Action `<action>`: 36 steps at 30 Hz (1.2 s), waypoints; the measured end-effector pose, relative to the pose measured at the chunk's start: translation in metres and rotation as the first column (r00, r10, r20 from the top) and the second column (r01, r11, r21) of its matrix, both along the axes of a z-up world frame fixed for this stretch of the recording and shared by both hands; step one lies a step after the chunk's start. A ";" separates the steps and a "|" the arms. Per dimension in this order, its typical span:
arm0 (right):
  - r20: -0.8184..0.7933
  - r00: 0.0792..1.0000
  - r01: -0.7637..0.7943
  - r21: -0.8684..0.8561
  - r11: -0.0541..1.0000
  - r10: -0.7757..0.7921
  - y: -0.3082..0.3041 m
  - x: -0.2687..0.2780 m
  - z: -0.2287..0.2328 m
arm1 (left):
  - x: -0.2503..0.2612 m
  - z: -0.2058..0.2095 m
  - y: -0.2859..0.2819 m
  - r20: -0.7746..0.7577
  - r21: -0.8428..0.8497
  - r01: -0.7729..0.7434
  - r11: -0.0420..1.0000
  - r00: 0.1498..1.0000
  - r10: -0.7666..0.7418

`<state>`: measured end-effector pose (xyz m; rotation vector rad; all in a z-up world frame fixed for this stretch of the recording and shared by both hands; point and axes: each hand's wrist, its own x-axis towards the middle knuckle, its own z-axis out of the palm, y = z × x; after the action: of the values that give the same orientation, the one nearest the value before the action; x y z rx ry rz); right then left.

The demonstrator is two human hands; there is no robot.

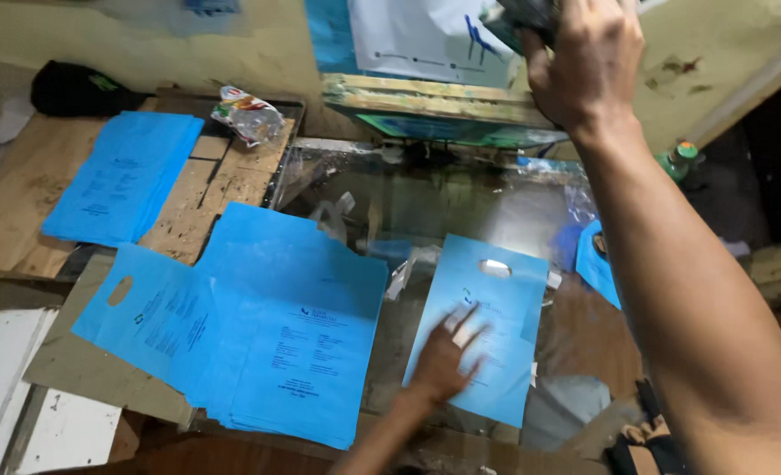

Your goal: The person performs screen printing on blue plastic bags. They place a bag under a screen, pull a squeegee across the mesh to apply ink, and then remove the printed bag to place it on a stack.

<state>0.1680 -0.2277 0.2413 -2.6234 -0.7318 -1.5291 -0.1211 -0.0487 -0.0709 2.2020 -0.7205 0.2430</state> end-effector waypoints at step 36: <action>0.030 0.995 0.093 -0.005 0.996 -0.093 -0.004 0.004 -0.010 | 0.038 0.020 0.095 -0.137 0.358 0.108 0.927 0.989 -0.062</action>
<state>0.1717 -0.2320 0.2315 -2.6803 -0.6256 -1.5941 -0.0834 0.0462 -0.0510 2.5017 -0.8438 -0.0810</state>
